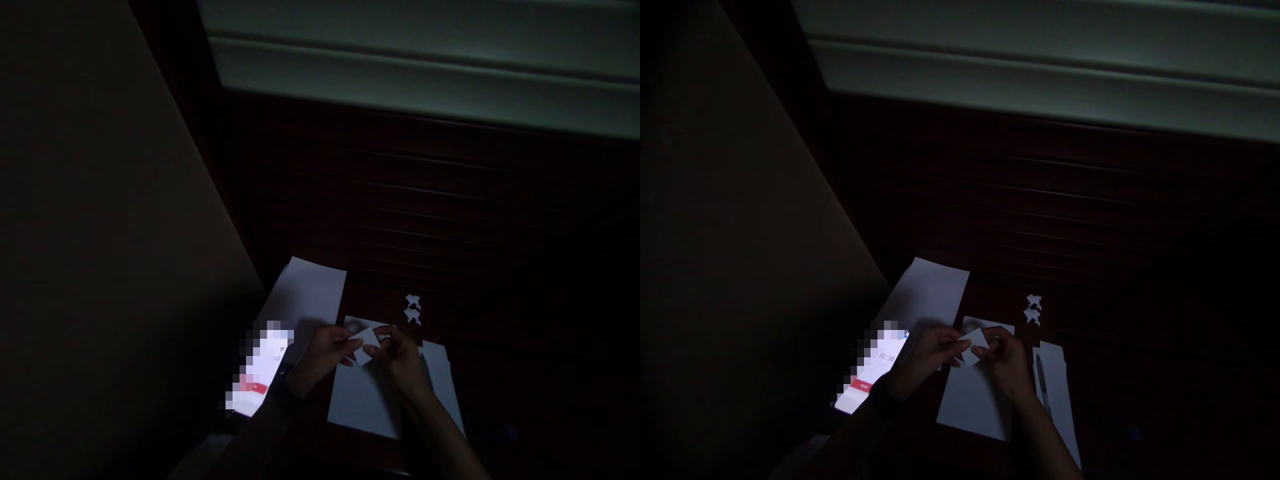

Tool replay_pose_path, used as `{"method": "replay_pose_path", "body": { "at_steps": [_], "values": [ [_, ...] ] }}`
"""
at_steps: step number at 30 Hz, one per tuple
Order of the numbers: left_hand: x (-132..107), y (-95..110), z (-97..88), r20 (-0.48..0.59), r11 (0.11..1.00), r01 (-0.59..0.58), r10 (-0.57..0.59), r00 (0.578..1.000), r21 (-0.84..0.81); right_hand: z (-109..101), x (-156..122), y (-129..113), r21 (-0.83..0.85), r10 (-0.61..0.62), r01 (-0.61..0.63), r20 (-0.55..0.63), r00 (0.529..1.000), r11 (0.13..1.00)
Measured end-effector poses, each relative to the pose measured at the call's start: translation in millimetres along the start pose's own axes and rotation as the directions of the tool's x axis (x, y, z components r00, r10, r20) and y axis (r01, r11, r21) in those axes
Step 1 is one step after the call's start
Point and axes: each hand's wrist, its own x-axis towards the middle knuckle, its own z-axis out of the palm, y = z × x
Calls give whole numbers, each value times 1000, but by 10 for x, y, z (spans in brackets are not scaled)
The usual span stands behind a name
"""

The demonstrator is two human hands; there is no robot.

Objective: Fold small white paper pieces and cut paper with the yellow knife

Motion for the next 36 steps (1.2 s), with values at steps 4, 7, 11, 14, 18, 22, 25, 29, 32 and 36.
{"method": "replay_pose_path", "body": {
  "at_steps": [4, 7, 11, 14, 18, 22, 25, 29, 32, 36],
  "values": [
    [-23, 33, 3, -47, 1000, 0, 0, 999, 2, -8, -28, -58, 50, -1, 0, 39, 999, 999],
    [-43, 54, -14, -64, 999, 12, -14, 998, -34, -30, -52, -113, 114, -8, -4, 105, 994, 994],
    [-59, 78, -19, -36, 996, -13, 9, 999, -92, -39, -69, -122, 133, 7, -31, 172, 985, 991],
    [-42, 70, 12, -69, 992, -63, 55, 996, -112, -29, -68, -104, 81, -33, 18, 187, 982, 997],
    [-13, 29, 49, -178, 989, -37, 11, 984, -142, -38, -78, -143, 109, -88, 66, 211, 973, 992],
    [-23, 22, 48, -202, 991, -1, -26, 979, -134, -74, -103, -231, 231, -38, -35, 304, 952, 972],
    [-39, 43, 40, -186, 995, 39, -56, 981, -95, -90, -99, -257, 263, -29, -60, 322, 946, 963],
    [-35, 55, 37, -104, 999, 10, -14, 995, -38, -111, -56, -200, 153, -42, -3, 288, 957, 988],
    [-7, 25, 47, -46, 999, -26, 25, 999, -31, -137, -23, -143, 12, -86, 86, 292, 953, 996],
    [42, -64, 63, -13, 999, -29, 28, 1000, -46, -143, -4, -123, -86, -167, 204, 316, 934, 975]
  ]
}}
